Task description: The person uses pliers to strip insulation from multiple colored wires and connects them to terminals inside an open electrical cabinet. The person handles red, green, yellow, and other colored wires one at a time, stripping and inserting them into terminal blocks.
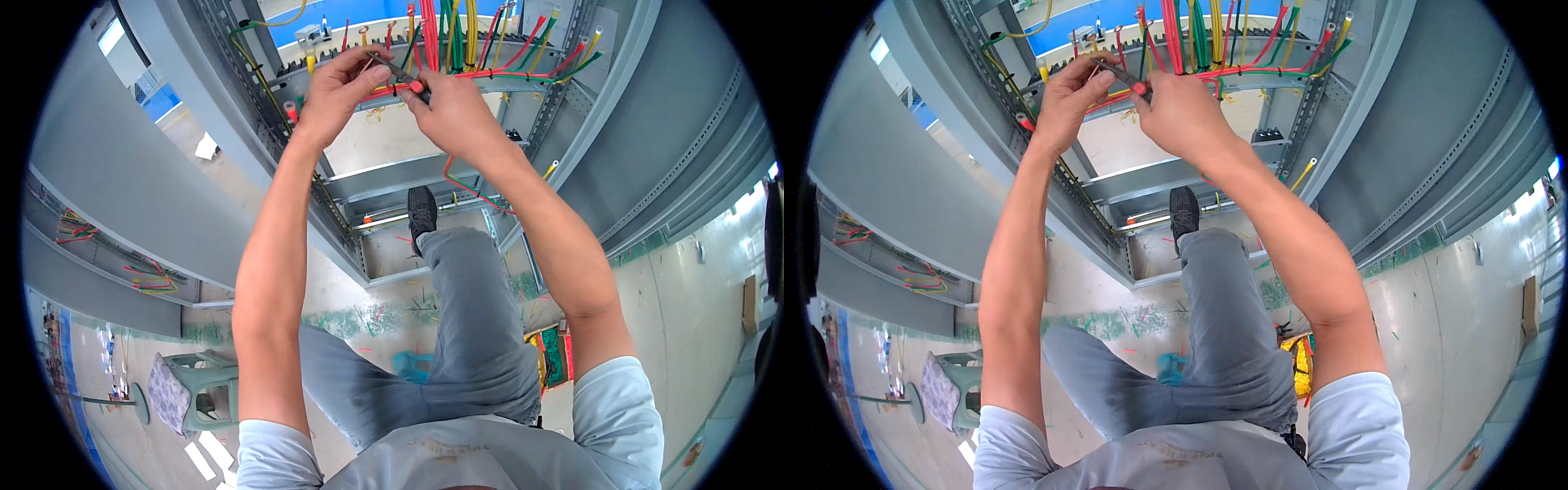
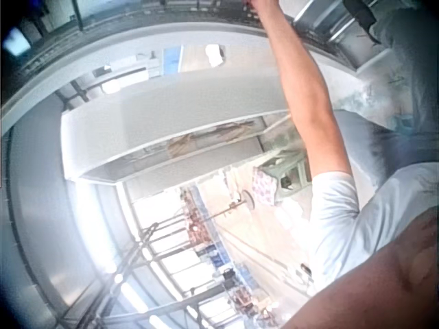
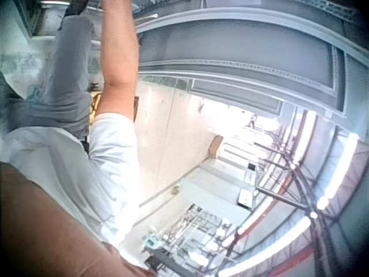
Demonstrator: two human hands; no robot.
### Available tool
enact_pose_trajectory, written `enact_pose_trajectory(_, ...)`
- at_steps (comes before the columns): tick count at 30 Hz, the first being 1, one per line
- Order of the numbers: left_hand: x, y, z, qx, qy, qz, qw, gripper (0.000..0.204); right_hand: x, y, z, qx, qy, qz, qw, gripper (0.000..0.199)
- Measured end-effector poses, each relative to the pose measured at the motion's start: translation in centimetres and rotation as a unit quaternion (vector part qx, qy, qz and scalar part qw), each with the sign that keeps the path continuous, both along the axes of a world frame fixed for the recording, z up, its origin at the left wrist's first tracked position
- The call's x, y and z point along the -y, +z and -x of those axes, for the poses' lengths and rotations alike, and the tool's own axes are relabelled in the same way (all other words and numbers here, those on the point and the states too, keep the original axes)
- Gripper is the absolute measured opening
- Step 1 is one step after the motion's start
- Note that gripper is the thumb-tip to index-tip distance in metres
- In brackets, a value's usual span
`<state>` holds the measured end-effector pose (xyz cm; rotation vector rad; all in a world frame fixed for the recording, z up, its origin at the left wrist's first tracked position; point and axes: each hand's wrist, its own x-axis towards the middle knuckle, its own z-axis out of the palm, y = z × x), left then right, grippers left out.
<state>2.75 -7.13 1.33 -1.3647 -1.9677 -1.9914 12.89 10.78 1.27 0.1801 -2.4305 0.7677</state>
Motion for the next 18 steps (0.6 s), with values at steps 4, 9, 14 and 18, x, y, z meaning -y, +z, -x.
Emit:
enact_pose_trajectory(4,0.0,-0.3,-0.3,0.017,0.01,-0.005,1.0,0.035,0.1,0.0,0.0,0.025,-0.011,-0.01,1.0,0.03)
enact_pose_trajectory(9,0.4,-0.4,-0.9,0.045,-0.025,-0.03,0.998,0.038,1.0,0.5,-1.1,0.045,-0.009,-0.044,0.998,0.029)
enact_pose_trajectory(14,0.4,-0.9,0.0,0.04,-0.012,-0.039,0.998,0.032,1.5,-0.4,-0.7,0.015,0.001,-0.043,0.999,0.028)
enact_pose_trajectory(18,0.2,-1.1,0.4,0.037,-0.009,-0.043,0.998,0.031,1.6,-0.7,-0.4,0.003,0.003,-0.026,1.0,0.027)
